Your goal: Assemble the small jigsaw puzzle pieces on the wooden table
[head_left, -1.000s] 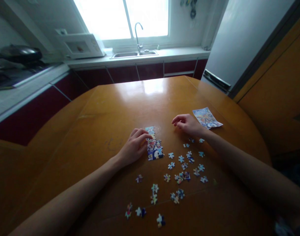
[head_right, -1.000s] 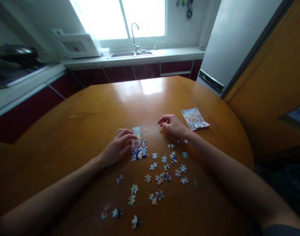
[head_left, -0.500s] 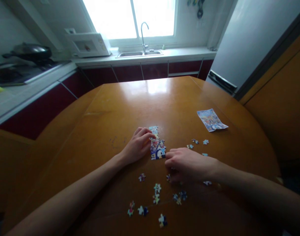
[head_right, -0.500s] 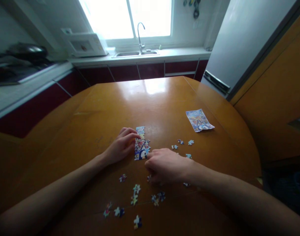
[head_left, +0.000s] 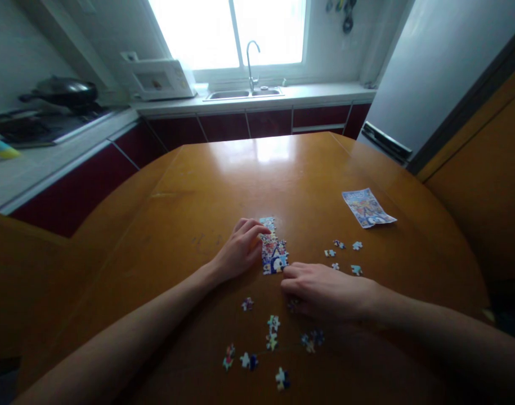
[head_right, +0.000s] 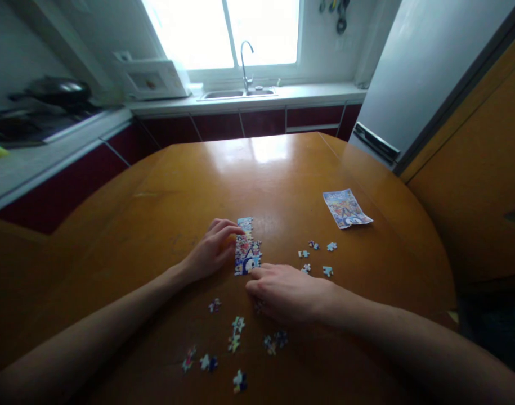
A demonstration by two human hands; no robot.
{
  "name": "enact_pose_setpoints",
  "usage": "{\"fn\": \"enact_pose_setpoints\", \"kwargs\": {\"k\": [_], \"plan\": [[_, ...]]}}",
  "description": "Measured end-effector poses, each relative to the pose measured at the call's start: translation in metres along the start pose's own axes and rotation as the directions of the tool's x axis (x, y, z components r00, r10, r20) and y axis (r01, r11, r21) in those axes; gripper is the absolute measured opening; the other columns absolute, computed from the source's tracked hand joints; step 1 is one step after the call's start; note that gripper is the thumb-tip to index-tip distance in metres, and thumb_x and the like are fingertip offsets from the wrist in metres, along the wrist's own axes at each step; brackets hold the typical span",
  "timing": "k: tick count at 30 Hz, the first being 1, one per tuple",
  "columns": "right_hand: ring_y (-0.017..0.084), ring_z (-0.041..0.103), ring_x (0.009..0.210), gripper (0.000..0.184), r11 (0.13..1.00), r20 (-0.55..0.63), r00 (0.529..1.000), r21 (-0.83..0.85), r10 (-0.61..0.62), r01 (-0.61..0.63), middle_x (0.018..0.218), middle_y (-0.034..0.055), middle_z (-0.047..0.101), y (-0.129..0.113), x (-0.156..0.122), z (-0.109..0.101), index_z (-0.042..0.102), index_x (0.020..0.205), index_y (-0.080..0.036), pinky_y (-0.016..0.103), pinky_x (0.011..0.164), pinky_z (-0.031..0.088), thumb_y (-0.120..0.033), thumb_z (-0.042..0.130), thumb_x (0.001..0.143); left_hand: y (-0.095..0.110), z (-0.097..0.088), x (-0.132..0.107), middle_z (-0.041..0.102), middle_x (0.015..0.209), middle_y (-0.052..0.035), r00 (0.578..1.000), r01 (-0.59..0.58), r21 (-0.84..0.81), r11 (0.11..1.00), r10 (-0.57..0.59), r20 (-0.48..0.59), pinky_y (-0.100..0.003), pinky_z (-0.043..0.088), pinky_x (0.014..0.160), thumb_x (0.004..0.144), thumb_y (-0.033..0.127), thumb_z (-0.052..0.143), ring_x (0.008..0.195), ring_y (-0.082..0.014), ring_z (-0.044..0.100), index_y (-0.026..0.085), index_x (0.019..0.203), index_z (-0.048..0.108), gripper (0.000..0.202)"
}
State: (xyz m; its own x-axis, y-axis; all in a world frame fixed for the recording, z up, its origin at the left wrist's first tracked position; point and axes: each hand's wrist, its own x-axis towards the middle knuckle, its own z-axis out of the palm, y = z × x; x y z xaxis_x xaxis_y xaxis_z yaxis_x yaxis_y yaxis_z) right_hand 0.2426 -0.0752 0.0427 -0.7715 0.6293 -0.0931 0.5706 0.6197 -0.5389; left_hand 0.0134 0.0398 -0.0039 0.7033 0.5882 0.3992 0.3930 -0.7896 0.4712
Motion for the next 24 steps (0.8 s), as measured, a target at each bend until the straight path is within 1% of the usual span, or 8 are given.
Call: {"fn": "enact_pose_setpoints", "kwargs": {"k": [6,10,14,16,17,19,21,24], "plan": [[0.023,0.057,0.102,0.011,1.0,0.025,1.0,0.006,0.0,0.0,0.107,0.0107,0.064,-0.004,0.0,-0.003,0.067,0.091,-0.017,0.034,0.09,0.046,-0.014,0.057,0.088,0.003,-0.001,0.001,0.061,0.107,-0.0069,1.0,-0.013,-0.001,1.0,0.013,-0.002,-0.042,0.049,0.095,0.092,0.009,0.051,0.105,-0.0233,0.051,0.021,0.109,0.062,0.024],[0.024,0.056,0.103,0.01,1.0,0.005,1.0,-0.019,-0.016,0.016,0.108,0.0113,0.064,-0.005,0.0,-0.003,0.066,0.091,-0.017,0.034,0.089,0.045,-0.013,0.057,0.086,0.003,-0.002,0.002,0.062,0.106,-0.0069,1.0,-0.012,0.0,1.0,0.012,0.001,-0.042,0.049,0.095,0.091,0.009,0.052,0.104,-0.0237,0.051,0.021,0.108,0.064,0.024],[0.018,0.055,0.085,0.008,0.998,0.005,0.999,0.04,-0.038,0.038,0.089,0.0046,0.065,0.0,0.002,-0.002,0.062,0.083,-0.019,0.031,0.081,0.044,-0.011,0.06,0.085,0.002,-0.001,0.0,0.062,0.107,-0.0067,1.0,-0.022,0.011,1.0,0.022,0.005,-0.042,0.049,0.096,0.092,0.011,0.053,0.105,-0.0234,0.051,0.022,0.11,0.064,0.024],[0.016,0.054,0.079,0.011,0.994,-0.056,0.998,0.102,-0.034,0.04,0.082,0.0018,0.063,0.005,0.005,-0.003,0.061,0.079,-0.019,0.03,0.078,0.042,-0.009,0.061,0.084,0.003,-0.001,-0.001,0.063,0.107,-0.0068,0.998,-0.065,0.056,0.996,0.065,0.003,-0.042,0.048,0.095,0.093,0.013,0.054,0.105,-0.0235,0.051,0.022,0.109,0.064,0.021],[0.015,0.053,0.078,0.012,0.989,-0.117,0.993,0.14,-0.023,0.039,0.081,0.0013,0.063,0.009,0.007,-0.003,0.06,0.079,-0.019,0.03,0.077,0.042,-0.008,0.06,0.084,0.005,-0.001,-0.001,0.064,0.107,-0.0069,0.996,-0.094,0.09,0.991,0.094,0.009,-0.042,0.048,0.095,0.094,0.015,0.055,0.105,-0.0237,0.051,0.023,0.108,0.065,0.019],[0.014,0.053,0.077,0.013,0.971,-0.277,0.96,0.238,0.034,0.034,0.083,0.0013,0.062,0.016,0.011,-0.003,0.061,0.081,-0.018,0.028,0.074,0.043,-0.007,0.058,0.086,0.007,-0.001,-0.002,0.065,0.107,-0.0068,0.989,-0.146,0.149,0.978,0.144,0.022,-0.042,0.047,0.094,0.095,0.017,0.056,0.104,-0.0238,0.052,0.023,0.108,0.065,0.017],[0.014,0.054,0.077,0.012,0.937,-0.428,0.894,0.348,0.135,0.026,0.085,0.0017,0.061,0.023,0.015,-0.002,0.063,0.085,-0.018,0.027,0.071,0.044,-0.009,0.056,0.088,0.009,-0.001,-0.003,0.066,0.106,-0.0062,0.986,-0.168,0.174,0.97,0.165,0.033,-0.041,0.046,0.093,0.096,0.019,0.056,0.104,-0.0232,0.052,0.024,0.109,0.065,0.016],[0.015,0.057,0.08,0.009,0.883,-0.537,0.8,0.469,0.267,0.02,0.087,0.0026,0.061,0.032,0.019,0.0,0.064,0.089,-0.019,0.029,0.073,0.046,-0.014,0.058,0.089,0.009,0.0,-0.004,0.066,0.104,-0.0049,0.988,-0.156,0.172,0.973,0.156,0.012,-0.039,0.045,0.092,0.097,0.024,0.058,0.102,-0.0219,0.053,0.025,0.107,0.066,0.013]]}}
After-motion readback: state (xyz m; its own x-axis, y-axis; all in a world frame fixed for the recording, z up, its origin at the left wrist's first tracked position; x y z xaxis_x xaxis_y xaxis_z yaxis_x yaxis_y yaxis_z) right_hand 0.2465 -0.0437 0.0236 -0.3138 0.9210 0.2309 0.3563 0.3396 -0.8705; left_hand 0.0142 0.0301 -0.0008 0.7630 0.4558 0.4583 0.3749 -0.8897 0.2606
